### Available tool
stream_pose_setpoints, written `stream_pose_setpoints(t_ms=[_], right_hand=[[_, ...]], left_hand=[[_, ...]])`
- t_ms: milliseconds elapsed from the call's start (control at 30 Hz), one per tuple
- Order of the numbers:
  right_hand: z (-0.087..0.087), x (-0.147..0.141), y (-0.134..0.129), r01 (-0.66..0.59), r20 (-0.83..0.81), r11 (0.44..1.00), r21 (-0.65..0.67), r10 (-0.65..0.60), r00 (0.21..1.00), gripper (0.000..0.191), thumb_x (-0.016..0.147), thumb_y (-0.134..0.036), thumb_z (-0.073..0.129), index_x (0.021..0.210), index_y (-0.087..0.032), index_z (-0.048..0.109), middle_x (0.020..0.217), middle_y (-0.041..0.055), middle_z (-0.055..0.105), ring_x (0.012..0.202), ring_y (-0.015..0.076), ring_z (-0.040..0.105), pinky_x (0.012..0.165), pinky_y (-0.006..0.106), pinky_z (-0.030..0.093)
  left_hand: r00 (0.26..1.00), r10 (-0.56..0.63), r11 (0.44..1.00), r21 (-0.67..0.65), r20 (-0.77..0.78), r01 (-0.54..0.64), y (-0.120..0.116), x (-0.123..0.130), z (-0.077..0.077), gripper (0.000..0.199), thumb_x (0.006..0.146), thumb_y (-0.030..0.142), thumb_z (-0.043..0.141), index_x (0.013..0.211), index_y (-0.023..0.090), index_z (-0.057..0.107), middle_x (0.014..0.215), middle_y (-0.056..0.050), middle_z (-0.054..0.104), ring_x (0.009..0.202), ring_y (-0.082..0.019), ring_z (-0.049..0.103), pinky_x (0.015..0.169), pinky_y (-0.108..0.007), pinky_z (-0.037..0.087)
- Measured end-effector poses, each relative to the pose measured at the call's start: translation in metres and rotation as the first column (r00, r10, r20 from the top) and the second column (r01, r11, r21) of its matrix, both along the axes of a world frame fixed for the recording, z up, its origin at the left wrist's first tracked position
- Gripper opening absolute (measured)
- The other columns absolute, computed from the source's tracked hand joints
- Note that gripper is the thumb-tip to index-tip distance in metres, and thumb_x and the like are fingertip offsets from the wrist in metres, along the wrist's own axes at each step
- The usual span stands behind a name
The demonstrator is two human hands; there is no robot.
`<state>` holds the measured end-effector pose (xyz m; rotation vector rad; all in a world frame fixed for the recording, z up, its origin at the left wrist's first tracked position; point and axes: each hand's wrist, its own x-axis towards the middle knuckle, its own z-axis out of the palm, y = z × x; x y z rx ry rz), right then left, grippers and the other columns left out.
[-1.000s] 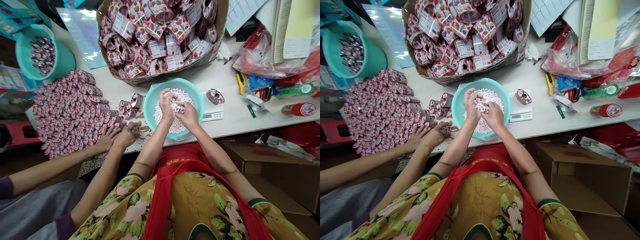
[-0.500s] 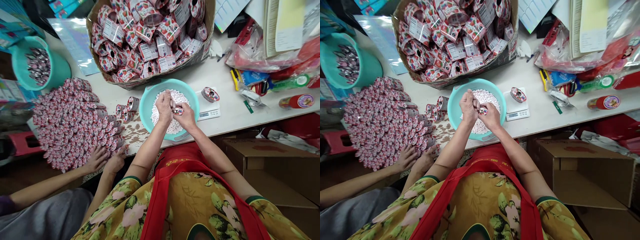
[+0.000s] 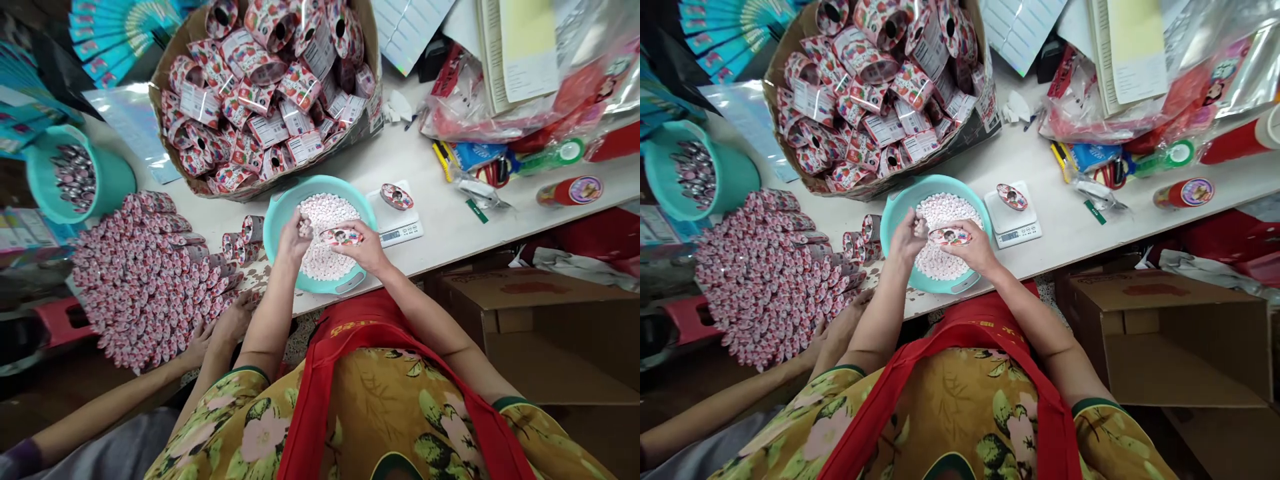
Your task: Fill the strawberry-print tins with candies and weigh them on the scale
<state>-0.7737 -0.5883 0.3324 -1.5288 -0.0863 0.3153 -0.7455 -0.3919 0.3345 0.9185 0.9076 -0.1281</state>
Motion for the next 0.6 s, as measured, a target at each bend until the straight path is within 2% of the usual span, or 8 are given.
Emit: stream_pose_setpoints(t_ms=[67, 133, 233, 300, 367, 467, 533, 600], right_hand=[[0.009, -0.001, -0.01, -0.041, 0.005, 0.999, 0.009, 0.041, 0.999, 0.044, 0.065, -0.045, 0.085, 0.1, -0.023, 0.07, 0.105, 0.0037, 0.07, 0.102, 0.021, 0.067, 0.098, 0.037, 0.053], [0.018, -0.003, -0.03, -0.039, -0.036, 0.999, 0.003, 0.039, 0.999, 0.047, 0.065, -0.047, 0.086, 0.102, -0.024, 0.07, 0.105, 0.0036, 0.071, 0.099, 0.0215, 0.069, 0.093, 0.038, 0.056], [0.024, -0.006, -0.081, 0.182, -0.077, 0.977, -0.108, -0.191, 0.979, 0.051, 0.064, -0.047, 0.086, 0.108, -0.026, 0.068, 0.105, 0.0042, 0.073, 0.096, 0.0235, 0.072, 0.091, 0.042, 0.058], [0.022, -0.003, -0.118, 0.429, 0.001, 0.878, -0.212, -0.439, 0.898, 0.05, 0.066, -0.043, 0.085, 0.109, -0.028, 0.065, 0.109, 0.0072, 0.073, 0.099, 0.0254, 0.071, 0.094, 0.046, 0.057], [0.015, 0.006, -0.145, 0.574, 0.09, 0.769, -0.282, -0.574, 0.814, 0.047, 0.068, -0.042, 0.084, 0.108, -0.03, 0.064, 0.113, 0.0108, 0.071, 0.103, 0.0264, 0.07, 0.098, 0.049, 0.055], [-0.007, 0.031, -0.154, 0.57, 0.132, 0.749, -0.339, -0.562, 0.816, 0.045, 0.068, -0.044, 0.082, 0.106, -0.03, 0.062, 0.112, 0.011, 0.071, 0.102, 0.0264, 0.069, 0.098, 0.049, 0.055], [-0.028, 0.049, -0.142, 0.529, 0.137, 0.775, -0.346, -0.516, 0.846, 0.047, 0.066, -0.046, 0.083, 0.105, -0.029, 0.062, 0.109, 0.0096, 0.071, 0.1, 0.0258, 0.069, 0.097, 0.046, 0.055], [-0.048, 0.062, -0.125, 0.465, 0.127, 0.801, -0.377, -0.453, 0.883, 0.048, 0.066, -0.049, 0.081, 0.104, -0.027, 0.062, 0.108, 0.01, 0.071, 0.099, 0.0257, 0.067, 0.096, 0.044, 0.055]], left_hand=[[0.987, -0.159, 0.977, 0.146, 0.032, 0.153, -0.014, 0.005, -0.008, 0.035, 0.095, 0.041, 0.065, 0.072, 0.016, 0.057, 0.048, 0.009, 0.036, 0.035, -0.003, 0.025, 0.036, -0.015, 0.02], [0.923, -0.355, 0.869, 0.417, 0.151, 0.266, -0.039, 0.016, -0.012, 0.026, 0.09, 0.037, 0.071, 0.075, 0.017, 0.063, 0.05, 0.007, 0.042, 0.04, -0.005, 0.033, 0.041, -0.016, 0.025], [0.645, -0.756, 0.482, 0.761, 0.11, 0.435, -0.093, 0.04, -0.015, 0.014, 0.08, 0.027, 0.079, 0.077, 0.02, 0.066, 0.061, 0.003, 0.059, 0.056, -0.011, 0.054, 0.057, -0.019, 0.038], [0.435, -0.9, 0.215, 0.838, -0.03, 0.502, -0.129, 0.06, -0.019, 0.016, 0.077, 0.016, 0.079, 0.073, 0.021, 0.064, 0.06, 0.002, 0.058, 0.062, -0.016, 0.059, 0.065, -0.023, 0.04], [0.338, -0.933, 0.075, 0.854, -0.122, 0.516, -0.154, 0.076, -0.022, 0.024, 0.077, 0.006, 0.074, 0.067, 0.019, 0.057, 0.053, 0.001, 0.052, 0.063, -0.019, 0.061, 0.068, -0.025, 0.039], [0.432, -0.895, 0.107, 0.884, -0.114, 0.455, -0.151, 0.084, -0.016, 0.026, 0.082, 0.007, 0.07, 0.066, 0.019, 0.053, 0.055, -0.001, 0.05, 0.067, -0.022, 0.061, 0.069, -0.026, 0.038], [0.6, -0.796, 0.18, 0.916, -0.078, 0.358, -0.119, 0.073, 0.0, 0.021, 0.086, 0.018, 0.07, 0.071, 0.019, 0.056, 0.064, -0.004, 0.057, 0.072, -0.022, 0.062, 0.068, -0.025, 0.036], [0.772, -0.629, 0.173, 0.949, -0.098, 0.262, -0.073, 0.048, 0.025, 0.019, 0.089, 0.03, 0.07, 0.077, 0.019, 0.06, 0.071, -0.006, 0.061, 0.077, -0.023, 0.061, 0.067, -0.025, 0.034]])
